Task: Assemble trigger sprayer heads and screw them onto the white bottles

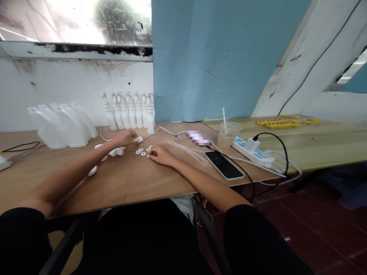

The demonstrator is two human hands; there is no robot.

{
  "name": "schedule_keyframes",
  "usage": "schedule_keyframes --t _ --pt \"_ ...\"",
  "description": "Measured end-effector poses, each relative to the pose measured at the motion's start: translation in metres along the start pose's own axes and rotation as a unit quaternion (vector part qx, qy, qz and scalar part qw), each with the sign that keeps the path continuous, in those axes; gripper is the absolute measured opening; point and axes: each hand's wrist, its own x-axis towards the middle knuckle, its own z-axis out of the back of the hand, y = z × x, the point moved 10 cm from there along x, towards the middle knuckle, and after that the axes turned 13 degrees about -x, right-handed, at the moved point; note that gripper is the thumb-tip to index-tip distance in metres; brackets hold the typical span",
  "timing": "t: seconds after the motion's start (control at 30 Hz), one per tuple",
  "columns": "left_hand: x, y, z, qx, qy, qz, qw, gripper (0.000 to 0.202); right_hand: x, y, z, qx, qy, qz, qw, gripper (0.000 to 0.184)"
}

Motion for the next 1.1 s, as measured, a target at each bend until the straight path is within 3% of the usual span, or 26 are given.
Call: schedule_keyframes --t 0.07,0.17,0.3,0.4,0.53,0.73,0.93,1.1 --pt "-0.012 -0.003 0.013 -0.036 -0.047 -0.013 0.998 0.028 0.0 0.001 0.0 0.012 0.001 0.0 1.0 0.005" --pt "-0.042 -0.014 0.018 -0.169 -0.094 -0.03 0.981 0.027 0.001 -0.006 -0.003 0.051 0.004 -0.025 0.998 0.007" --pt "-0.084 -0.038 -0.015 -0.341 -0.023 -0.043 0.939 0.025 0.002 -0.026 -0.01 0.15 0.0 -0.101 0.984 0.024" --pt "-0.102 -0.051 -0.039 -0.383 0.029 -0.06 0.921 0.025 0.001 -0.033 -0.01 0.169 -0.005 -0.121 0.978 0.026" --pt "-0.106 -0.05 -0.047 -0.387 0.031 -0.085 0.918 0.026 0.0 -0.022 -0.004 0.147 -0.008 -0.097 0.984 0.025" --pt "-0.102 -0.042 -0.049 -0.406 0.015 -0.091 0.909 0.02 -0.005 0.032 0.028 0.098 -0.09 0.026 0.991 0.024" --pt "-0.103 -0.041 -0.049 -0.395 -0.003 -0.096 0.914 0.024 -0.013 0.066 0.019 0.055 -0.026 0.157 0.986 0.028" --pt "-0.105 -0.046 -0.046 -0.385 -0.003 -0.105 0.917 0.03 -0.014 0.064 0.016 0.029 -0.017 0.154 0.988 0.029"
